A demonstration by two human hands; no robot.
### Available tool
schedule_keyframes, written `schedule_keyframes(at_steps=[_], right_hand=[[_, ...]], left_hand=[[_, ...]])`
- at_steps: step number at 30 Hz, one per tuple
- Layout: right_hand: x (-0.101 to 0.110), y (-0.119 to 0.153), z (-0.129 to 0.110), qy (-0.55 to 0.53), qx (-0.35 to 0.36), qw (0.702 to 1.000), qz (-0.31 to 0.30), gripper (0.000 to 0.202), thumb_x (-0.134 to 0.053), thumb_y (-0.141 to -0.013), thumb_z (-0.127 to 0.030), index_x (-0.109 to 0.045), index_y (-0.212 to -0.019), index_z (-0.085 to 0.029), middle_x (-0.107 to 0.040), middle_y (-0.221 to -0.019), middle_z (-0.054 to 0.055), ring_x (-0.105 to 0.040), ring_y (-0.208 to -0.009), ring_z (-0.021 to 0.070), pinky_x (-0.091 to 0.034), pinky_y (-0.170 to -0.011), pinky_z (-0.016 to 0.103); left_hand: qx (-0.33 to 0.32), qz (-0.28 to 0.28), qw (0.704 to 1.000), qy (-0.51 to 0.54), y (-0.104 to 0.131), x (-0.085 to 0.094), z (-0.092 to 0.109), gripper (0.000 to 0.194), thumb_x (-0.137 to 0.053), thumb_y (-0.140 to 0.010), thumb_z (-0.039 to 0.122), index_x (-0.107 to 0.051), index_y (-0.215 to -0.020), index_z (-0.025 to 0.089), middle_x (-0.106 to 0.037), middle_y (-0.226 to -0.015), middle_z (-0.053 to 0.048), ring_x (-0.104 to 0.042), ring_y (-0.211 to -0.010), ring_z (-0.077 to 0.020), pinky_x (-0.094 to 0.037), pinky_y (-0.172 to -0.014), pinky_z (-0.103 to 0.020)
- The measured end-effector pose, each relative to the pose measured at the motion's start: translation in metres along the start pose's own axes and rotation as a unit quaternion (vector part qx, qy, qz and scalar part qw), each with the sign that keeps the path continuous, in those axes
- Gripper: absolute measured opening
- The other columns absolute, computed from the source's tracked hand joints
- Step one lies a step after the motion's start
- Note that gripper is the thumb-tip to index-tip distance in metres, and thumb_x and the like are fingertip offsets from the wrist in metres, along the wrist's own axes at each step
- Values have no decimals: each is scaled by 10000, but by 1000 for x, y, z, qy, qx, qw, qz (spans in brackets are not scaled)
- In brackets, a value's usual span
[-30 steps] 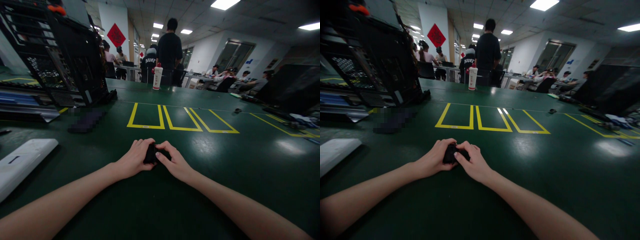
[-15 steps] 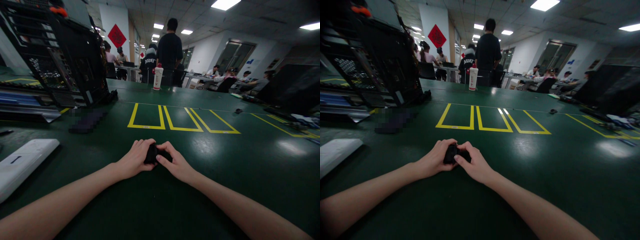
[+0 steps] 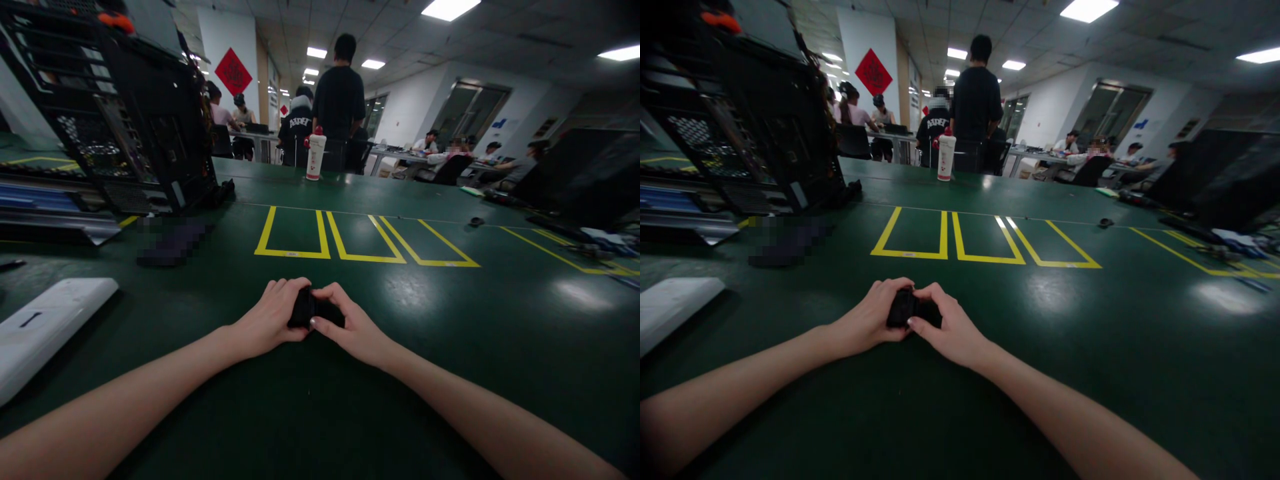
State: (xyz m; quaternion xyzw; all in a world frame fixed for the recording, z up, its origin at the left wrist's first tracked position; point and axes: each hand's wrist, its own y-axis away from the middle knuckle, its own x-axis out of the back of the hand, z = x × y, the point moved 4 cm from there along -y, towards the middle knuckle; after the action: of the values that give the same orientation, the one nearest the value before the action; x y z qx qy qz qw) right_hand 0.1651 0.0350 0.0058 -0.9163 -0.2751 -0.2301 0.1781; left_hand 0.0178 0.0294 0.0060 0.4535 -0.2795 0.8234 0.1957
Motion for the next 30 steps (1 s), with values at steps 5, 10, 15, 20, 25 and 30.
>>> schedule_keyframes(at_steps=[5, 10, 15, 20, 25, 30], right_hand=[[-1, -3, 2, -36, -3, 999, 23, 112, -490, -867, -259, -484, -972, -221, -552, -943, 7, -560, -899, 150, -467, -803, 331], [-1, -3, 3, -11, -21, 1000, 21, 252, -499, -860, -269, -455, -1101, -208, -557, -1054, 51, -538, -1001, 185, -431, -880, 379], [0, 0, -2, 27, 10, 1000, 1, 247, -538, -832, -233, -466, -1068, -227, -555, -1023, 32, -546, -945, 180, -441, -846, 370], [-1, 0, 0, 2, 8, 1000, 15, 141, -465, -877, -258, -470, -1014, -228, -554, -951, 15, -563, -895, 158, -461, -803, 341], [-3, -3, 1, 0, -9, 999, 32, 216, -467, -877, -258, -440, -1088, -218, -560, -1023, 43, -550, -971, 177, -451, -849, 369], [-2, 1, -3, 28, -2, 1000, 7, 174, -471, -874, -266, -477, -1041, -220, -560, -1016, 36, -547, -955, 182, -440, -857, 381]], left_hand=[[2, -3, 1000, -6, -1, 0, 1, 547, -633, -754, 260, -302, -1183, 180, -491, -1077, -86, -496, -918, -237, -421, -793, -390], [1, 4, 1000, -14, -1, 0, 0, 559, -641, -738, 252, -310, -1180, 170, -497, -1070, -88, -498, -911, -243, -414, -789, -394], [1, 8, 1000, -6, -1, -1, -1, 557, -639, -728, 229, -316, -1179, 174, -500, -1076, -88, -498, -920, -244, -412, -793, -386], [3, 4, 1000, -5, -1, 0, 0, 548, -640, -736, 255, -323, -1173, 163, -502, -1072, -95, -501, -914, -242, -410, -793, -383], [3, 5, 1000, 2, -1, 0, 0, 541, -631, -746, 270, -321, -1181, 182, -503, -1078, -87, -503, -919, -239, -411, -794, -386], [5, 6, 1000, 9, 0, 0, -1, 541, -626, -746, 267, -317, -1183, 192, -501, -1088, -86, -506, -913, -236, -421, -788, -389]])
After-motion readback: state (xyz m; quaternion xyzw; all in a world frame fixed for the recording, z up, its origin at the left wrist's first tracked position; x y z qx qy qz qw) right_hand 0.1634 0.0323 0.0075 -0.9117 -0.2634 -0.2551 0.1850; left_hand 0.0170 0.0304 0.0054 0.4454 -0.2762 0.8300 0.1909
